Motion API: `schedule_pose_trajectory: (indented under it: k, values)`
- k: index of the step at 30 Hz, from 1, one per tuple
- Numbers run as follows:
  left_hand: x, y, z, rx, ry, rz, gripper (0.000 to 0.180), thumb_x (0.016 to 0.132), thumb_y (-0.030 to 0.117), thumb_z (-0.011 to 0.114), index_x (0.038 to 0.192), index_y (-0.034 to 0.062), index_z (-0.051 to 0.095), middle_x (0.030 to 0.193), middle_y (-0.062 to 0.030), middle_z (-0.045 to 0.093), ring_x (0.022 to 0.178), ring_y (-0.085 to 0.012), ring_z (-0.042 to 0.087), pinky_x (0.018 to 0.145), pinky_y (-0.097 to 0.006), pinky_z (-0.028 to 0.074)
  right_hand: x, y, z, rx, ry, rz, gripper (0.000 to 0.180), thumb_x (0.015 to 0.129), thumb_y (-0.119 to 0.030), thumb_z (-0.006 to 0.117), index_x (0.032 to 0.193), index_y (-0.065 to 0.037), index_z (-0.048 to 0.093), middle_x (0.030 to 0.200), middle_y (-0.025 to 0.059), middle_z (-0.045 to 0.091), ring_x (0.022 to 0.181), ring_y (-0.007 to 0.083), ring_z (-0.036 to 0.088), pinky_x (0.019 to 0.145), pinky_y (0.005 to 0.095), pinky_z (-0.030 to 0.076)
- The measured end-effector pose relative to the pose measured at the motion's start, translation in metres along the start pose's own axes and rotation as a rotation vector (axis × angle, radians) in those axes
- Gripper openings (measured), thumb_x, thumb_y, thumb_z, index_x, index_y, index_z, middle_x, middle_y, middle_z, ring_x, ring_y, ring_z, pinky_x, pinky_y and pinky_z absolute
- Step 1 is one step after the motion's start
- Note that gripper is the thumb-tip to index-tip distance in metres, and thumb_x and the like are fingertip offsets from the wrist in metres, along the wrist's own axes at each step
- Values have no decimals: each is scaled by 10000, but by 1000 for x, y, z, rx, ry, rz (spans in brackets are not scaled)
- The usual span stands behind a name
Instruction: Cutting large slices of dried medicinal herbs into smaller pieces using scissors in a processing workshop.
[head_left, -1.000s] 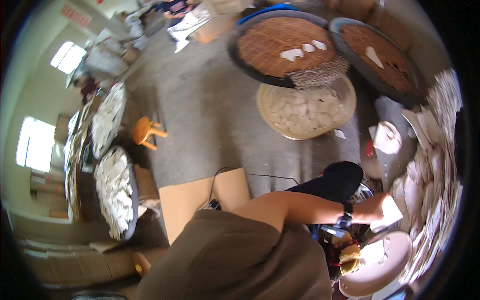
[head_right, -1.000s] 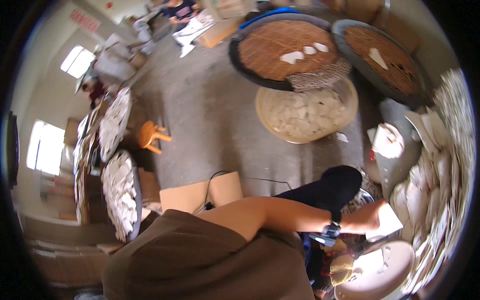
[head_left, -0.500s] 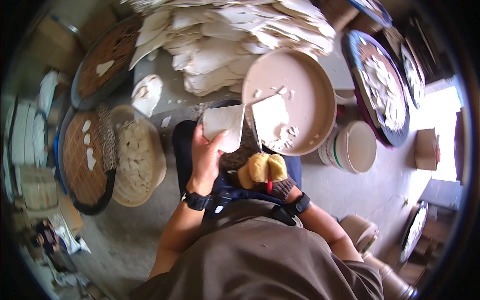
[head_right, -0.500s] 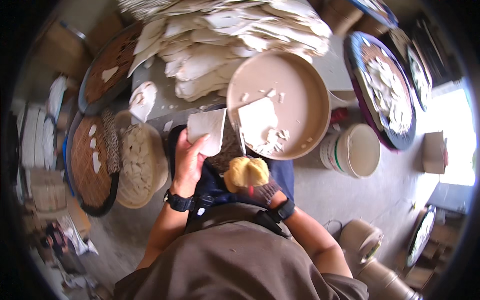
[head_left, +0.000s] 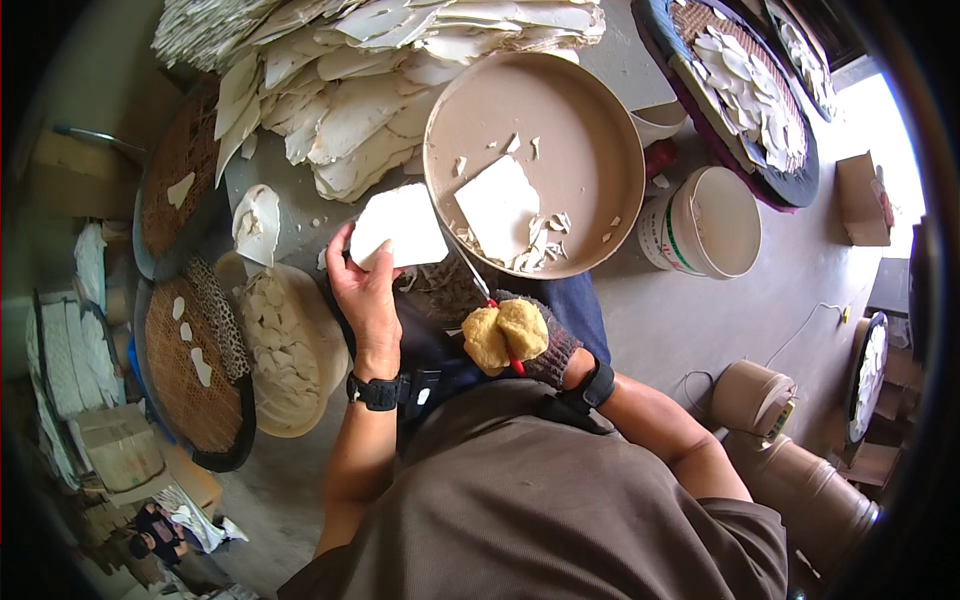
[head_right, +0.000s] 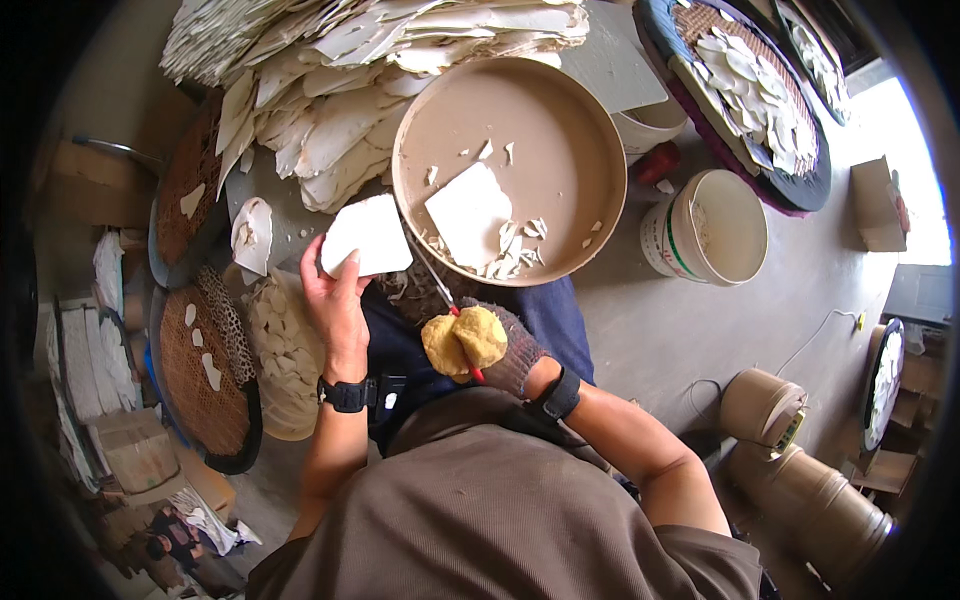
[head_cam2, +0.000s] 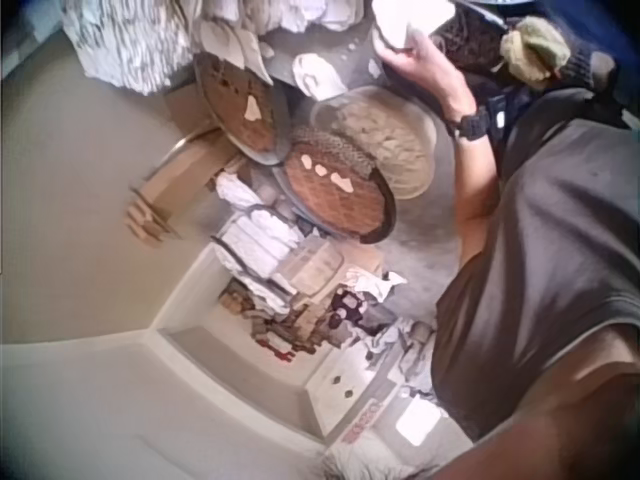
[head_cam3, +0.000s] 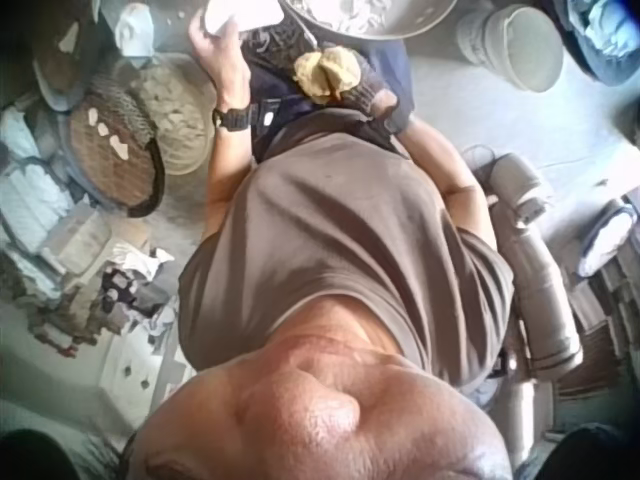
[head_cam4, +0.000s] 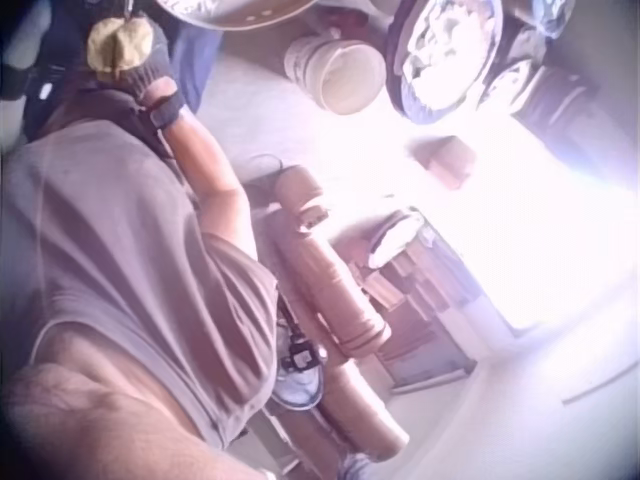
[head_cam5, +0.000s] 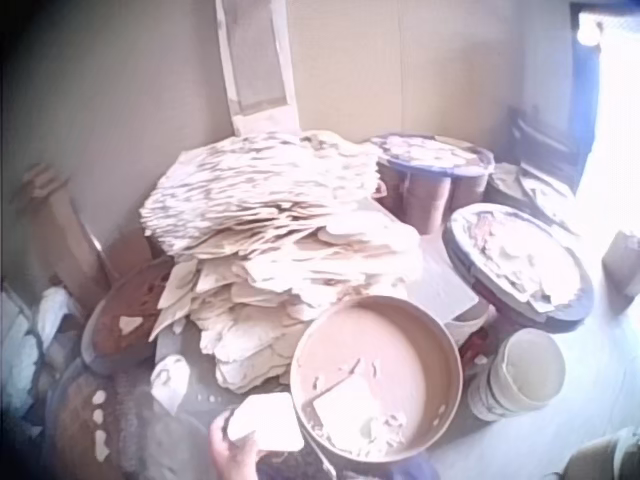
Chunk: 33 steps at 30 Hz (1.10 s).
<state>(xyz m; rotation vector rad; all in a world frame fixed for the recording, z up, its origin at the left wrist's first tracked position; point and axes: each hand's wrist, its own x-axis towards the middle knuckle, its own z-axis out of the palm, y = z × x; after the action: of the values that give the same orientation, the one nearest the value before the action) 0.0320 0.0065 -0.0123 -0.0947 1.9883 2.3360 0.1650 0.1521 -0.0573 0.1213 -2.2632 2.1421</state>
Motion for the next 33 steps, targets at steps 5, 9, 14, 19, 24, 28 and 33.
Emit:
schedule_pose_trajectory:
  k: [5,9,14,19,24,28,33]
  values:
    - [-5,4,-7,13,-208,-160,435,823,22,551,1222,20,379,1117,-106,529,950,-184,569,764,-306,520,7,22,-12,334,-118,186,213,891,-190,486,915,-6,591,839,95,604,789,183,589,716,288,473]
    - [-8,5,-4,-41,-326,-236,466,813,21,584,1235,-3,389,1054,-85,567,908,-124,566,737,-244,507,14,23,-12,170,40,0,210,862,-119,501,1041,-19,546,993,114,590,927,224,568,832,315,454]
    - [-8,-6,2,-95,-117,-59,533,826,-6,539,1300,35,298,1034,-99,570,932,-136,546,766,-230,467,7,59,-5,603,-37,118,194,894,-137,466,1000,-5,562,990,123,600,952,202,571,832,318,469]
    - [-13,-3,10,-62,-106,-49,544,848,-1,482,1322,58,222,1119,-152,501,910,-199,562,641,-296,552,1,58,8,1255,-18,449,194,891,-154,492,1038,-44,553,1037,105,587,958,174,567,850,305,469]
    - [-6,0,11,11,-162,-112,568,855,18,470,1331,76,166,1102,-185,501,744,-245,620,543,-297,563,6,34,1,700,-157,239,249,878,-126,534,1092,0,530,1089,94,578,985,169,567,887,282,452]
    - [-3,2,9,13,-214,-153,559,854,32,468,1325,65,169,1044,-199,531,658,-261,635,520,-288,554,8,27,-3,505,-165,200,255,874,-131,544,1092,0,526,1085,90,579,975,168,571,880,287,458]
    - [-9,7,12,39,-335,-200,537,853,45,464,1313,58,189,1024,-192,546,646,-251,636,512,-272,543,7,52,4,494,-87,225,289,854,-139,581,1100,-4,514,1074,84,579,967,155,571,858,281,469]
